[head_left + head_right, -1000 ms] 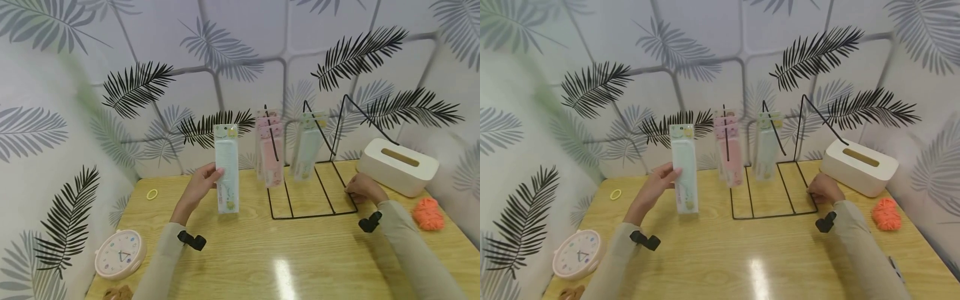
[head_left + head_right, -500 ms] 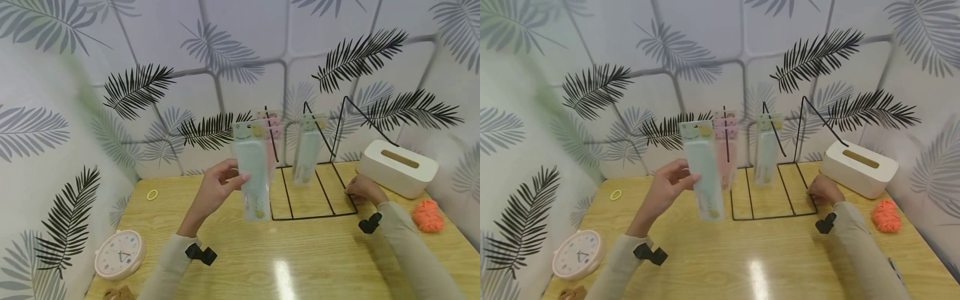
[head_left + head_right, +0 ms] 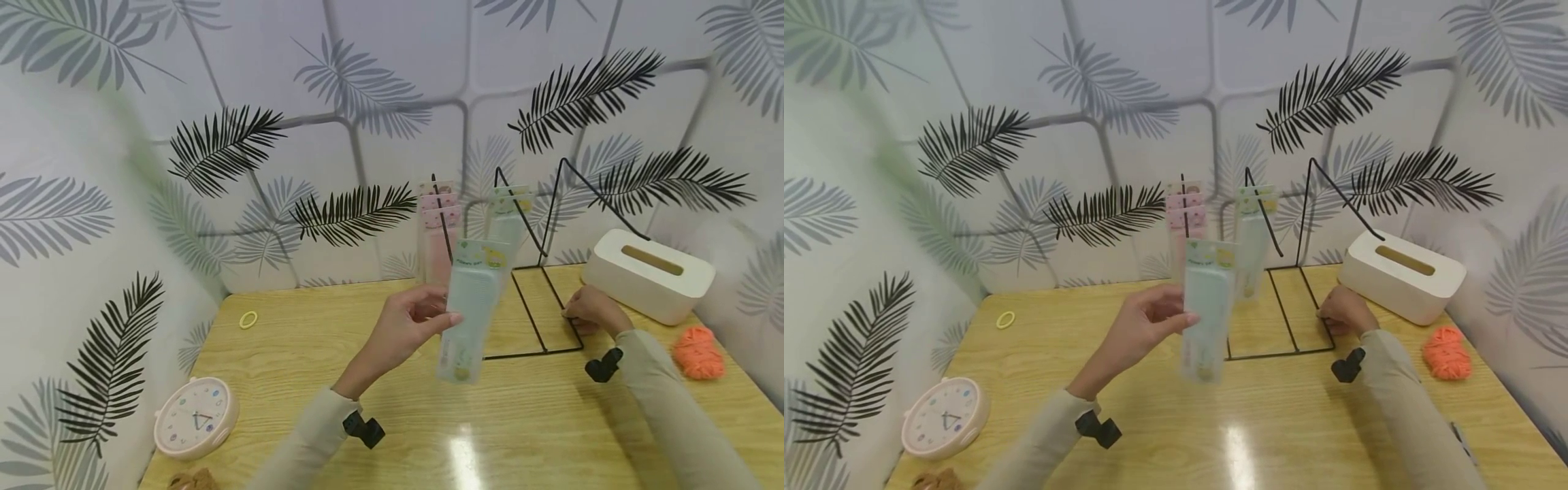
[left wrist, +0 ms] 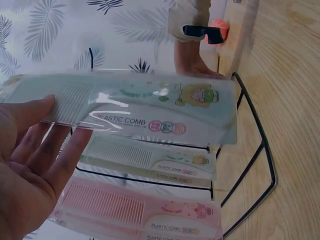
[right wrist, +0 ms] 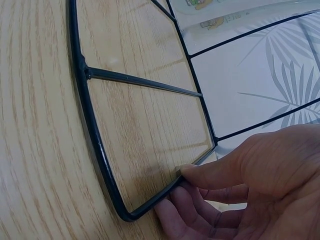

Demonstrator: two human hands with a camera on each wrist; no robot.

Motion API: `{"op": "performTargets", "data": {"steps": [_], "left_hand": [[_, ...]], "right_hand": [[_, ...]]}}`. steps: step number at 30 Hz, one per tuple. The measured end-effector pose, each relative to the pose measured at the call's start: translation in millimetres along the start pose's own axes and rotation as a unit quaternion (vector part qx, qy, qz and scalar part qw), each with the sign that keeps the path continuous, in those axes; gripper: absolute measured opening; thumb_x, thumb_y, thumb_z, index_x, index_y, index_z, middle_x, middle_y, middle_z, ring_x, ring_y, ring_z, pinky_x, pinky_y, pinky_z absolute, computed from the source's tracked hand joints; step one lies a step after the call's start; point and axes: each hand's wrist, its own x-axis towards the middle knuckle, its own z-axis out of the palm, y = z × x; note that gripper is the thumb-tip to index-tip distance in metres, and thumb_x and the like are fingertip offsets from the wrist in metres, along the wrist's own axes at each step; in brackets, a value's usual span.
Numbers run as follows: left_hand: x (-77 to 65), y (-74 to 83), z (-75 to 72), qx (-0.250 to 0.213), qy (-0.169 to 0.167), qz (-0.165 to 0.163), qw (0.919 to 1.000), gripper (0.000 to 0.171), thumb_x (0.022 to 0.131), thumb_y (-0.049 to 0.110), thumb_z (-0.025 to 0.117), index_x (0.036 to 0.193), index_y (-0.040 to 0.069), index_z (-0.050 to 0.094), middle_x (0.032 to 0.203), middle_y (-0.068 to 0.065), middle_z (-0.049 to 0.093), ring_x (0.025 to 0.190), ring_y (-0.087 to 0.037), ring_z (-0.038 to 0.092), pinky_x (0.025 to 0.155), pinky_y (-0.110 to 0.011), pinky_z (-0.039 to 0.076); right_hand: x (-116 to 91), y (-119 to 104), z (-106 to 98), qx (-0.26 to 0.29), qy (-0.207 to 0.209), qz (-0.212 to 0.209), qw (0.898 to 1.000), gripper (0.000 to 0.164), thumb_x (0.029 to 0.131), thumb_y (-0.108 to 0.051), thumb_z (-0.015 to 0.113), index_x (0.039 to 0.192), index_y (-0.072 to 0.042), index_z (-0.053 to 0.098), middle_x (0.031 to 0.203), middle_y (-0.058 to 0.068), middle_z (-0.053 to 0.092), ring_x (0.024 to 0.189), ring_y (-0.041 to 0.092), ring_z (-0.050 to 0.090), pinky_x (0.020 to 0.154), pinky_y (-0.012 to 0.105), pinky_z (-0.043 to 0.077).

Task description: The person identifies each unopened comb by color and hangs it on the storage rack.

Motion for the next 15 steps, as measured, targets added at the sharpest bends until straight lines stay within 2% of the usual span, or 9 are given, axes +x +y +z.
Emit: {"op": "performTargets", "data": {"steps": [3, 8, 12, 15], "left_hand": [[1.2, -2.2, 8.7, -0.002, 0.006, 0.008, 0.9999, 0.028, 0.094, 0.005, 0.077, 0.121, 0.004, 0.069, 0.103, -0.018, 0.075, 0.087, -0.012, 0.075, 0.075, -0.030, 0.063], [2.8, -6.5, 24.1, -0.002, -0.006, 0.025, 0.9997, 0.016, 0.094, 0.005, 0.078, 0.108, 0.004, 0.069, 0.102, -0.017, 0.072, 0.087, -0.009, 0.074, 0.076, -0.030, 0.063], [7.0, -13.0, 37.7, -0.015, -0.013, 0.014, 0.9997, 0.009, 0.095, 0.006, 0.077, 0.099, 0.003, 0.069, 0.100, -0.016, 0.071, 0.082, -0.006, 0.072, 0.075, -0.030, 0.063], [12.6, -17.3, 47.9, -0.035, -0.022, 0.003, 0.9992, 0.008, 0.097, 0.007, 0.075, 0.099, 0.002, 0.070, 0.100, -0.019, 0.073, 0.079, -0.004, 0.071, 0.073, -0.035, 0.065]], "right_hand": [[0, 0, 1, 0.000, 0.001, 0.000, 1.000, 0.017, 0.097, -0.002, 0.061, 0.081, 0.000, 0.064, 0.066, 0.000, 0.055, 0.061, 0.012, 0.058, 0.059, 0.030, 0.060], [-2, -2, 1, -0.004, 0.004, -0.001, 1.000, 0.018, 0.097, -0.002, 0.061, 0.080, 0.000, 0.063, 0.065, 0.000, 0.056, 0.060, 0.012, 0.058, 0.059, 0.031, 0.060], [-2, -2, 0, -0.004, 0.003, 0.001, 1.000, 0.020, 0.098, -0.002, 0.061, 0.078, -0.001, 0.062, 0.065, 0.000, 0.055, 0.060, 0.013, 0.058, 0.060, 0.032, 0.060], [-1, -1, 0, -0.005, 0.003, 0.005, 1.000, 0.022, 0.098, -0.003, 0.061, 0.076, -0.003, 0.062, 0.065, 0.001, 0.056, 0.060, 0.013, 0.058, 0.060, 0.033, 0.061]]}}
